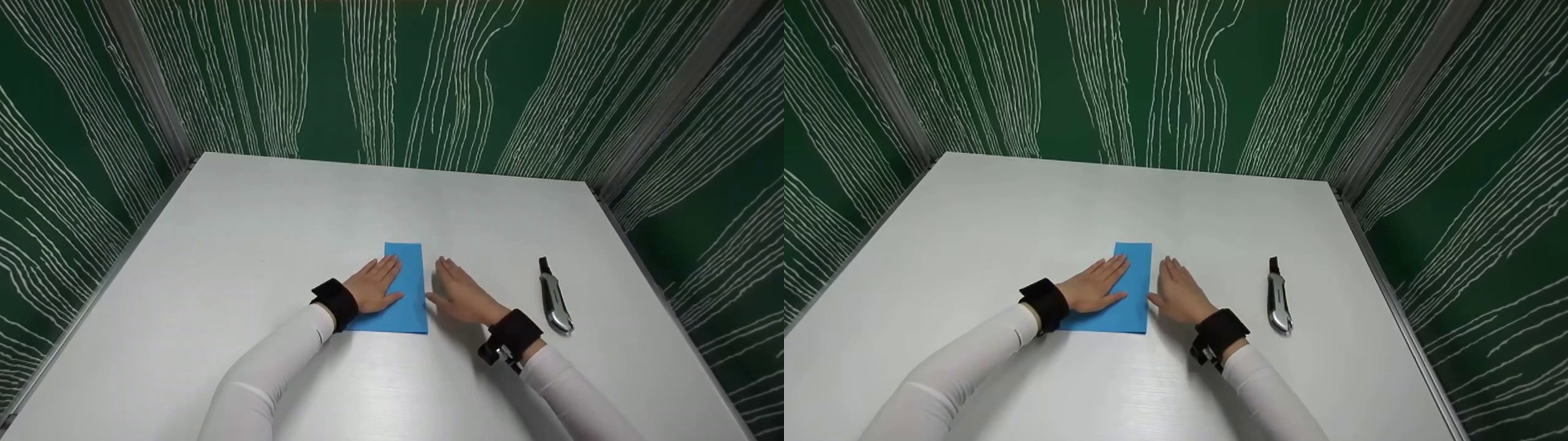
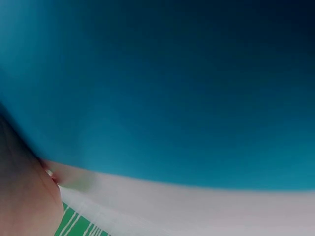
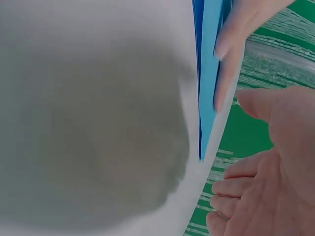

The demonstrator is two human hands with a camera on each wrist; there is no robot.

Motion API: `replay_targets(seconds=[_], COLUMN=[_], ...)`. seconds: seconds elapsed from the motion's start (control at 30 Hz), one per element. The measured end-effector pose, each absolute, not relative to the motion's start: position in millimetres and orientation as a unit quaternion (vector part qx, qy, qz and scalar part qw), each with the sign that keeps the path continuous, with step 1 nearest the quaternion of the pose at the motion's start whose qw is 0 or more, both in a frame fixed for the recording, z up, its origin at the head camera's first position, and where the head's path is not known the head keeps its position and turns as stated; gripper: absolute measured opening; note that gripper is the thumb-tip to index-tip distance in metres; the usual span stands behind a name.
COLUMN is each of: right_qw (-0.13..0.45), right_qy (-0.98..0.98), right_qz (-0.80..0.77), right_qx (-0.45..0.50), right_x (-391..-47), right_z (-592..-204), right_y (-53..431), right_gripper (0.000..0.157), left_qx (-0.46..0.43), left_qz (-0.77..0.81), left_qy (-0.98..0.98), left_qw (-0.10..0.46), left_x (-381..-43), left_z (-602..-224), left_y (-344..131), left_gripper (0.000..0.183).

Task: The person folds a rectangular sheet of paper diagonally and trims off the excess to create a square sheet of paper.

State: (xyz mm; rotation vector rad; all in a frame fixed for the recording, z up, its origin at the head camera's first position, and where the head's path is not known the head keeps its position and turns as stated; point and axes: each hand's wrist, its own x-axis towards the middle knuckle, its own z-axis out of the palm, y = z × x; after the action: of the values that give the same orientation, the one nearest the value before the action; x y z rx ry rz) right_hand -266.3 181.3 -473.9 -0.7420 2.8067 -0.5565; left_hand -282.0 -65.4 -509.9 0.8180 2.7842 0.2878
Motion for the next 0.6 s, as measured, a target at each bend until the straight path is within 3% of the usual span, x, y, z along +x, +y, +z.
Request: replay_targets(seconds=[0.33,0.6], right_qw=[0.156,0.189], right_qy=[0.928,0.910], right_qz=[-0.150,-0.179], right_qx=[-0.303,-0.322], right_x=[-271.4,-275.8], right_z=[-482.8,-489.3], right_y=[141.9,126.1], right_gripper=[0.085,0.104], left_qx=[0.280,0.284], left_qz=[0.078,0.061], left_qy=[0.950,0.949], left_qw=[0.110,0.125], left_x=[-275.8,-284.9], left_z=[-500.1,-511.5], left_y=[-65.2,-65.6], left_gripper=[0.072,0.073])
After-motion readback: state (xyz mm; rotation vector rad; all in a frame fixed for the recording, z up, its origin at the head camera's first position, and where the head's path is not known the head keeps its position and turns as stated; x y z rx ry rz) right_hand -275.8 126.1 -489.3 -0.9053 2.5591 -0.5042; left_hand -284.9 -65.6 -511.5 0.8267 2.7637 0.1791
